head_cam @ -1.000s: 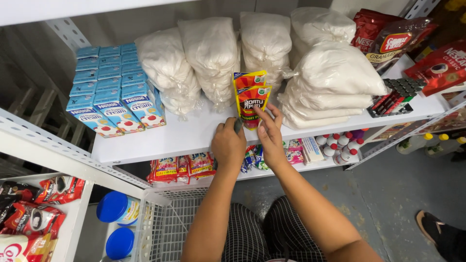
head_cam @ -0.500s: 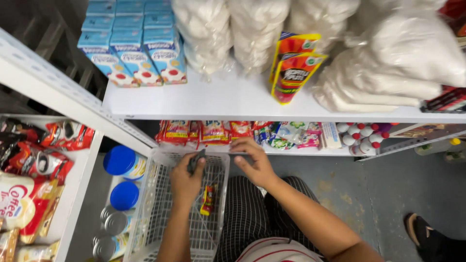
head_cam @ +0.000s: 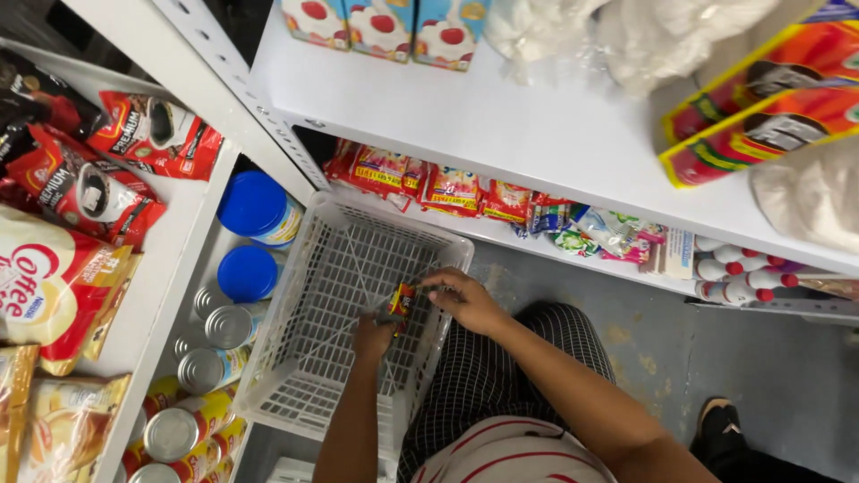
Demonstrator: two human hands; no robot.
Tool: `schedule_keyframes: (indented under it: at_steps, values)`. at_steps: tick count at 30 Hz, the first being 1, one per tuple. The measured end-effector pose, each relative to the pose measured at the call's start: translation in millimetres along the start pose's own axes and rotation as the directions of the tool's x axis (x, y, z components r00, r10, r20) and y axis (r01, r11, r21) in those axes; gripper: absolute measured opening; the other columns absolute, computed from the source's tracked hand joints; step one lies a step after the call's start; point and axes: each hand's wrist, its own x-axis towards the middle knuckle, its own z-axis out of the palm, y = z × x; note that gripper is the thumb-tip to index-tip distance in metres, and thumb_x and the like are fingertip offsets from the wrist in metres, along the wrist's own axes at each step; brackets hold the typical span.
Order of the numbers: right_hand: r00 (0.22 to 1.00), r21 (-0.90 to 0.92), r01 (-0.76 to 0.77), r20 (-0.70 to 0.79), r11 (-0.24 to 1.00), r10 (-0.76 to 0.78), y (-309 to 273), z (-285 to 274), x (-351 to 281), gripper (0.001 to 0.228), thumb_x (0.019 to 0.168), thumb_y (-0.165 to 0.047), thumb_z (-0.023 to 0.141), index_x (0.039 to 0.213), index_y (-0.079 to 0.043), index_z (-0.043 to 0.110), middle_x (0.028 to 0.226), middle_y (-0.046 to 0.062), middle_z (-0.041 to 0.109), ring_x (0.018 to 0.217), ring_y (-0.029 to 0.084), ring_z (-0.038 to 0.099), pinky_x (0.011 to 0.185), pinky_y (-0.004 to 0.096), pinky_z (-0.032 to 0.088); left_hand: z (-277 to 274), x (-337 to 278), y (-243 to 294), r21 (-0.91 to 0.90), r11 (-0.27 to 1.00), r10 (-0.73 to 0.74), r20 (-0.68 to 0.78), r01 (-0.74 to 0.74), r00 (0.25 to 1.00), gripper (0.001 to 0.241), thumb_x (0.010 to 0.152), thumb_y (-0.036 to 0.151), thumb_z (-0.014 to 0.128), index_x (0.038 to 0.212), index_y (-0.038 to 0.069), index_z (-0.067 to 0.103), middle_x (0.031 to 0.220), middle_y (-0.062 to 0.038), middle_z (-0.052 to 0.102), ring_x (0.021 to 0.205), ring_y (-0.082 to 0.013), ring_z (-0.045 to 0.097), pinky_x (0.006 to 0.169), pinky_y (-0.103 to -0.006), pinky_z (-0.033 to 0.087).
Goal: Organizing and cleaning food product containers on grocery store shelves.
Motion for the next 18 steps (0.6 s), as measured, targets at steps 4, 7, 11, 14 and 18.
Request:
schedule_keyframes:
  at_steps: [4, 7, 11, 14, 18]
  values:
    - [1.0, 0.024, -0.008, 0.006, 1.0, 0.008, 18, 0, 9, 0.028, 0.1, -0.02, 0.063, 0.125, -0.008, 0.066, 0.137, 0.009, 0.055, 0.129, 0.023, 0.056, 0.105, 0.037, 0.051, 28, 26, -14, 0.023, 1.0, 0.015, 0.039, -0.016, 0.999, 0.089, 0.078, 0.034, 0.085, 0.152, 0.007, 0.042, 0.148, -0.019, 0.052, 0.133, -0.0377, 0.053, 0.106, -0.0469, 0.047]
    - [1.0, 0.02, -0.004, -0.01, 1.0, 0.004, 22, 2, 12, 0.027, 0.101, -0.02, 0.063, 0.125, -0.008, 0.066, 0.137, 0.009, 0.055, 0.131, 0.023, 0.055, 0.106, 0.037, 0.05, 45, 28, -11, 0.077, 0.977, 0.196, 0.055, -0.2, 0.979, 0.094, 0.087, 0.038, 0.084, 0.152, -0.004, 0.03, 0.153, -0.028, 0.039, 0.138, -0.0438, 0.041, 0.108, -0.0501, 0.041]
    - [0.999, -0.01, -0.035, -0.031, 0.999, 0.035, 23, 6, 15, 0.028, 0.101, -0.023, 0.061, 0.125, -0.009, 0.067, 0.136, 0.007, 0.057, 0.127, 0.022, 0.057, 0.102, 0.036, 0.049, 63, 18, -8, 0.248, 0.968, -0.063, 0.082, 0.041, 0.995, 0.078, 0.087, 0.029, 0.072, 0.152, 0.004, 0.036, 0.145, -0.024, 0.051, 0.13, -0.0411, 0.054, 0.102, -0.0501, 0.05]
    - [0.999, -0.003, -0.022, -0.04, 1.0, 0.022, 25, 8, 14, 0.029, 0.102, -0.023, 0.061, 0.126, -0.008, 0.067, 0.134, 0.007, 0.058, 0.125, 0.022, 0.057, 0.103, 0.035, 0.047, 63, -1, -8, 0.308, 0.951, -0.043, 0.129, 0.001, 0.991, 0.055, 0.094, 0.033, 0.065, 0.14, 0.007, 0.054, 0.137, -0.022, 0.061, 0.126, -0.0404, 0.06, 0.101, -0.0512, 0.052]
    - [0.998, 0.048, -0.052, -0.039, 0.997, 0.054, 25, 11, 20, 0.03, 0.102, -0.024, 0.06, 0.126, -0.008, 0.067, 0.131, 0.007, 0.059, 0.122, 0.021, 0.058, 0.103, 0.034, 0.046, 74, -8, -21, 0.094, 0.988, 0.13, -0.033, -0.126, 0.991, 0.045, 0.093, 0.035, 0.07, 0.127, 0.006, 0.064, 0.127, -0.022, 0.066, 0.119, -0.042, 0.062, 0.098, -0.0503, 0.05]
